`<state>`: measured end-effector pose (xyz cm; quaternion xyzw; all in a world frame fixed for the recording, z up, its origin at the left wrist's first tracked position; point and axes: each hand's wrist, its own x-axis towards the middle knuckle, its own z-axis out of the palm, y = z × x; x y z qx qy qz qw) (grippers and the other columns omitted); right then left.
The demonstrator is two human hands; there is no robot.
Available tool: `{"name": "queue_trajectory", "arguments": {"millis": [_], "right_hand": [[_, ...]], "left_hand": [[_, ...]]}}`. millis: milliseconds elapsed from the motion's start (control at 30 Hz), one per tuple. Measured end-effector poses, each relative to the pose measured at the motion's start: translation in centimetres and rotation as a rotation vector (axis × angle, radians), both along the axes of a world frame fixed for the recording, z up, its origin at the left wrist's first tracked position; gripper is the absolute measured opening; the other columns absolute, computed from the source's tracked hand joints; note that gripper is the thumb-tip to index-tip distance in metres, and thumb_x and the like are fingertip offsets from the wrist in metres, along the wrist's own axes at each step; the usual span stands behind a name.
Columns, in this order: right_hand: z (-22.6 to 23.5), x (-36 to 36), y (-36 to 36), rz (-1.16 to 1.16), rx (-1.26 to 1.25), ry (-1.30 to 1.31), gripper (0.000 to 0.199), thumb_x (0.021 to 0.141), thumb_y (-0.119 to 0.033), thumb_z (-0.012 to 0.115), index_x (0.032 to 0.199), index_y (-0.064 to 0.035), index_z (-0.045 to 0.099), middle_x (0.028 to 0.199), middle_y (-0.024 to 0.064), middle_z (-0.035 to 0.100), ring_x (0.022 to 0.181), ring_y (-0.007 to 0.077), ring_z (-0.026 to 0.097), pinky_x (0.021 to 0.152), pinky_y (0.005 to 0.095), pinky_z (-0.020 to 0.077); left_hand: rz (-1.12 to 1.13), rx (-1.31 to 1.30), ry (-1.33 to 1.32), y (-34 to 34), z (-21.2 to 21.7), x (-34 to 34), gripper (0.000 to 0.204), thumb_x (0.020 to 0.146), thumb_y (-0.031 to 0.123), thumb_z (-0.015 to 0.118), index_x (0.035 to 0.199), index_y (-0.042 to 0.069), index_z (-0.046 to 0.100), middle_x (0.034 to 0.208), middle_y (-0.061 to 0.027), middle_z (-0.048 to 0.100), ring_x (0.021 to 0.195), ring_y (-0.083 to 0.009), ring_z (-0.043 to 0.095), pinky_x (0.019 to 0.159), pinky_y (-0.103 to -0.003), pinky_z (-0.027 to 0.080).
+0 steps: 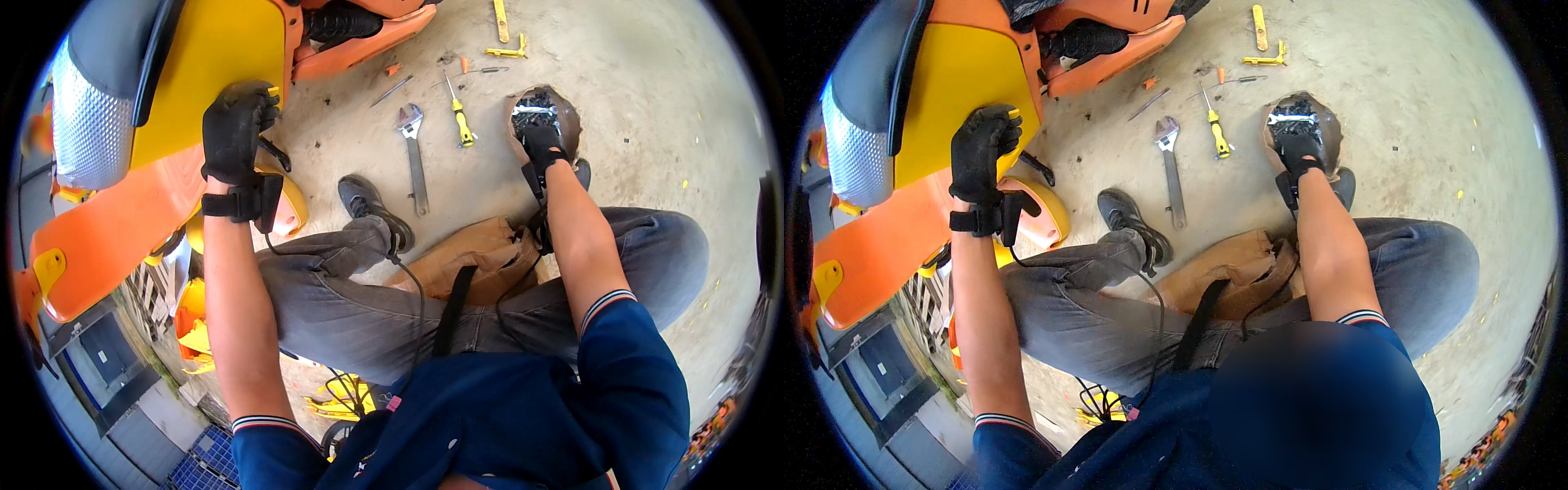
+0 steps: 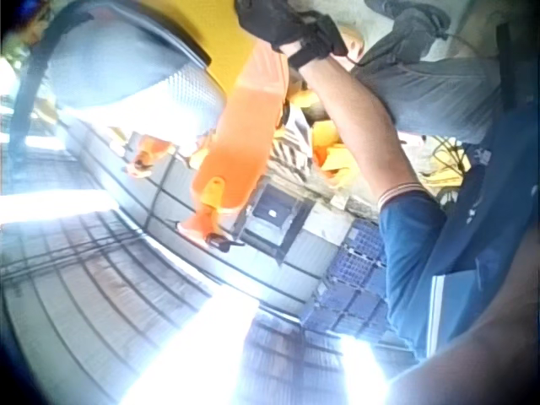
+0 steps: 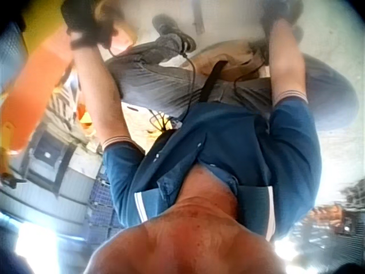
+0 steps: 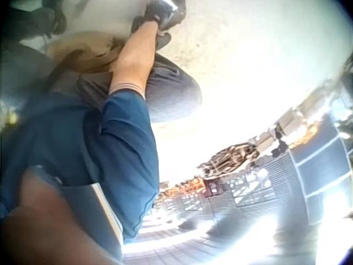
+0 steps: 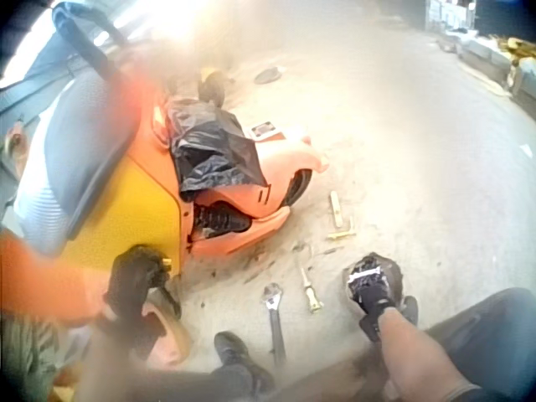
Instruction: The person puts on gloves and sits on the floor to work on a yellow and orange scooter. They use a screwdriver to remove a panel and then handle small orange plastic components, appearing to assemble or adjust parts of the scooter.
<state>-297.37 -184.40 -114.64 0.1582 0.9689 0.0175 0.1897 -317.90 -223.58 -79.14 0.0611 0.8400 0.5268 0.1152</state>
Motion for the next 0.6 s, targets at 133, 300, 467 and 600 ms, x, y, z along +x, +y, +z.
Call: {"name": "queue_trajectory", "arguments": {"millis": [133, 300, 467, 600], "right_hand": [[1.5, -0.1, 0.8, -0.017, 0.014, 0.177, 0.038, 0.093, -0.029, 0.044, 0.126, -0.0125, 0.054, 0.128, 0.0141, 0.056, 0.122, 0.0286, 0.05, 0.105, 0.0417, 0.0356], [5.3, -2.5, -0.1, -0.707, -0.44, 0.485, 0.03, 0.094, -0.022, 0.045, 0.111, -0.0038, 0.062, 0.107, 0.0126, 0.067, 0.096, 0.026, 0.064, 0.08, 0.035, 0.0516], [8.3, -5.0, -3.1, 0.066, -0.07, 0.904, 0.016, 0.073, -0.007, 0.066, 0.088, -0.0064, 0.063, 0.085, 0.0182, 0.066, 0.081, 0.0344, 0.064, 0.071, 0.041, 0.0513], [8.1, -10.5, -11.7, -0.147, -1.259, 0.856, 0.024, 0.092, -0.016, 0.055, 0.111, -0.003, 0.059, 0.087, 0.0031, 0.059, 0.073, 0.0106, 0.057, 0.064, 0.0247, 0.0493]], "left_hand": [[-0.272, -0.332, 0.305, -1.9, -1.1, -1.3, 0.019, 0.091, 0.009, 0.055, 0.101, -0.002, 0.067, 0.094, -0.0107, 0.069, 0.081, -0.018, 0.068, 0.071, -0.025, 0.054], [-0.401, -0.775, 0.636, -2.5, -1.8, -2.8, 0.023, 0.077, 0.009, 0.068, 0.1, 0.009, 0.071, 0.1, -0.0074, 0.07, 0.088, -0.0229, 0.068, 0.077, -0.028, 0.055], [-0.405, -0.425, 0.476, -2.2, -1.3, -2.8, 0.023, 0.079, 0.005, 0.064, 0.101, 0.007, 0.07, 0.1, -0.0084, 0.069, 0.092, -0.0224, 0.066, 0.08, -0.028, 0.054], [-0.415, -0.545, 0.471, -1.5, -0.4, -2.3, 0.022, 0.084, 0.004, 0.056, 0.102, 0.0, 0.068, 0.101, -0.0123, 0.068, 0.09, -0.0224, 0.066, 0.079, -0.029, 0.054]]}}
